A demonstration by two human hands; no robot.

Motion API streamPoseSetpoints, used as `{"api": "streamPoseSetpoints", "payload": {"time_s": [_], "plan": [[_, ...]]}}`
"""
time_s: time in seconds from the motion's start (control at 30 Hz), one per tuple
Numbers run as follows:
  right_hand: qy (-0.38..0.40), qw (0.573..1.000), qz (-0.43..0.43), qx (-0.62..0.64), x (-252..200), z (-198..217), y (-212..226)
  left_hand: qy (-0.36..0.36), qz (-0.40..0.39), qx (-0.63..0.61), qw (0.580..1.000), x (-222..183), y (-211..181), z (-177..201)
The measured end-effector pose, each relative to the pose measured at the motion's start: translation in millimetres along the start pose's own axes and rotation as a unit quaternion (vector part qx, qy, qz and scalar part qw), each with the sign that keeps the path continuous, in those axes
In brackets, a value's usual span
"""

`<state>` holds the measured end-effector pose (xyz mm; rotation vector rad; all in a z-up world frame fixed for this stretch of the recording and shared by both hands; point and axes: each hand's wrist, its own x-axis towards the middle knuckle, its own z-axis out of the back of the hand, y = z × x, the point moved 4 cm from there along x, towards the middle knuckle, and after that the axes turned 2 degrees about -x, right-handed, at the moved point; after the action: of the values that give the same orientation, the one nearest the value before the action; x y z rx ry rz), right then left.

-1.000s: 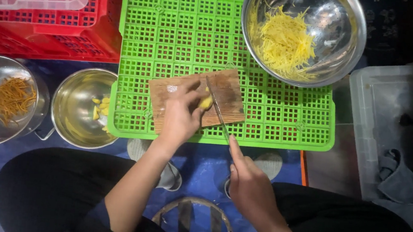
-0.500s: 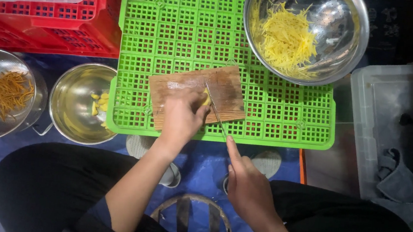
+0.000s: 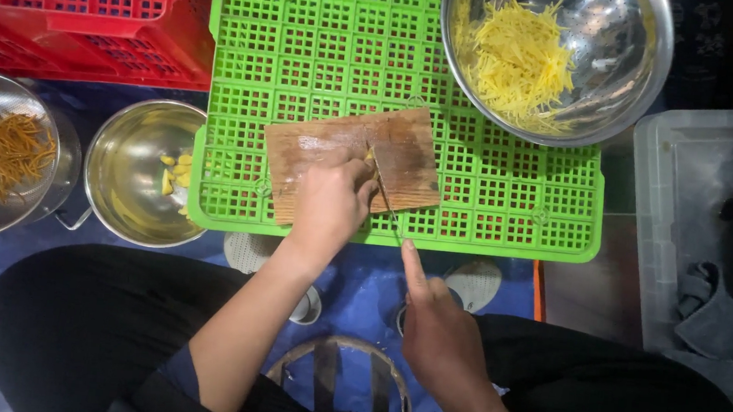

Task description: The person is julienning vegetables into fine strips using a knife on a wooden cutting board, then placing the strips into a bowl.

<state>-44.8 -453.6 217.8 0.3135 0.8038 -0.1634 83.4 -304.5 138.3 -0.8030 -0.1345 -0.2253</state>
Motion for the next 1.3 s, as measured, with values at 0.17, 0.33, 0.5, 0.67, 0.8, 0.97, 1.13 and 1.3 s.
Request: {"api": "streamPoseSetpoints", "payload": {"time_s": [0.17, 0.33, 0.5, 0.67, 0.8, 0.97, 1.13, 1.3], "plan": [[-0.004, 1.0, 0.023, 0.003, 3.8, -8.7, -6.8, 0.003, -0.006, 0.007, 1.0, 0.5, 1.7, -4.7], [-0.073, 0.994, 0.081, 0.002, 18.6, -17.6, -15.0, 0.01, -0.007, 0.011, 1.0, 2.3, -1.3, -4.3], [-0.139, 0.979, 0.134, 0.062, 41.6, -13.7, -14.7, 0.001, -0.019, 0.026, 0.999, 2.3, 1.6, -7.6], [-0.25, 0.93, 0.241, 0.119, 46.2, -5.8, -4.6, -0.008, 0.028, 0.088, 0.996, 4.5, 14.3, -10.8], [-0.215, 0.946, 0.2, 0.136, 31.2, -3.7, -2.7, -0.027, 0.014, 0.058, 0.998, 3.9, 9.7, -6.8], [-0.126, 0.979, 0.112, 0.112, 23.0, -4.2, -4.0, -0.028, 0.016, 0.062, 0.998, 1.1, 8.5, -5.5], [-0.109, 0.984, 0.103, 0.095, 14.2, 1.0, 1.1, -0.019, 0.032, 0.062, 0.997, 1.6, 8.7, -7.6], [-0.078, 0.99, 0.086, 0.083, 11.0, 5.3, 4.2, -0.011, 0.042, 0.058, 0.997, 0.4, 7.4, -7.7]]}}
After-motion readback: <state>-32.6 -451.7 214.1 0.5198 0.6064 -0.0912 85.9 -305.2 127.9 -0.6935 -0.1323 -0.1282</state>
